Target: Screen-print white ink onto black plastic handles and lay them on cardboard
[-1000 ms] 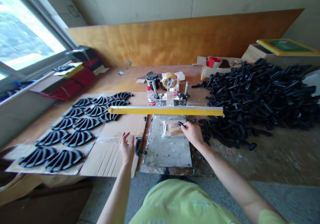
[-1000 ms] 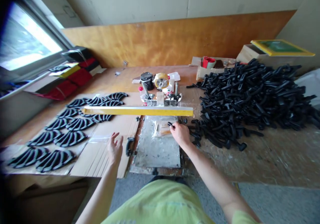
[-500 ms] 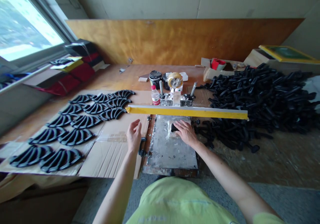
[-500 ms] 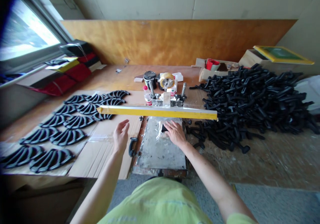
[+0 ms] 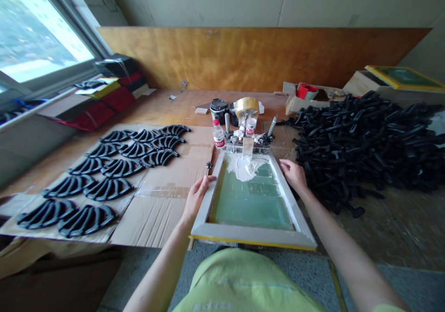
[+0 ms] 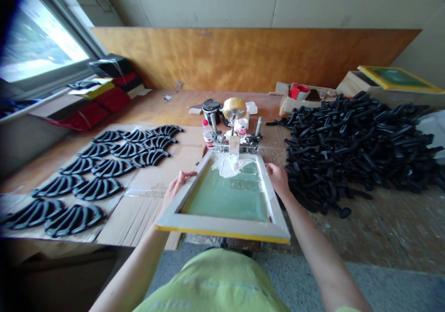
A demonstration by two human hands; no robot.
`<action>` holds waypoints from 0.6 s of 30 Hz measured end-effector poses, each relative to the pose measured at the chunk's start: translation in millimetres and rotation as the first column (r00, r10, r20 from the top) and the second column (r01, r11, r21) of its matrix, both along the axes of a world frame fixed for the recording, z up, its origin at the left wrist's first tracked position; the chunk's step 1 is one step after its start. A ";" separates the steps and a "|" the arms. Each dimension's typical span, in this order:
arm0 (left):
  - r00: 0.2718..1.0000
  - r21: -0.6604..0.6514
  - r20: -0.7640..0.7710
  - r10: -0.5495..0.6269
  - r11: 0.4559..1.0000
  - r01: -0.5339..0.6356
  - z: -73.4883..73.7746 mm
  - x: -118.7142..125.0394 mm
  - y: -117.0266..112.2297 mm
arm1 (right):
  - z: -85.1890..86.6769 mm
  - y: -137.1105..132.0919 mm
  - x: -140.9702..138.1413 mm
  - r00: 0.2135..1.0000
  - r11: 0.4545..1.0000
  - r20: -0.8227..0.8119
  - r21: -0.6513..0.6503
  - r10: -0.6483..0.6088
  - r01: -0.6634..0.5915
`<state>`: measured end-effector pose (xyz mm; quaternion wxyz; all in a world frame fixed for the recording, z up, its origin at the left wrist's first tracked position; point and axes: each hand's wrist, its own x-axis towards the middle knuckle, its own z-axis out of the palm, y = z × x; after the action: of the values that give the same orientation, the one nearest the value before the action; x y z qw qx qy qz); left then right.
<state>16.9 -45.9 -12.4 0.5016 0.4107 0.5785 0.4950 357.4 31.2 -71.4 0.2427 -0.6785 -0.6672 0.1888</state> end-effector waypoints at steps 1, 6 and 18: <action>0.999 -0.055 -0.030 -0.031 0.998 0.029 -12.0 -1.8 -7.8 | 5.8 7.0 2.1 1.000 0.999 -0.004 0.039 0.006 -0.006; 0.994 -0.166 -0.074 -0.079 0.984 0.065 -77.4 -0.5 -23.0 | 33.0 40.7 -53.2 0.945 0.895 0.173 0.309 0.279 -0.321; 0.983 -0.162 -0.177 -0.045 0.987 0.016 -100.0 3.3 -21.3 | 23.8 -0.2 -97.2 0.613 0.709 0.448 -0.068 0.651 -0.702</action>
<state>20.2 -67.2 -112.4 0.4863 0.4210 0.6528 0.4002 260.3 30.9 -47.6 0.0344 -0.3851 -0.9196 0.0694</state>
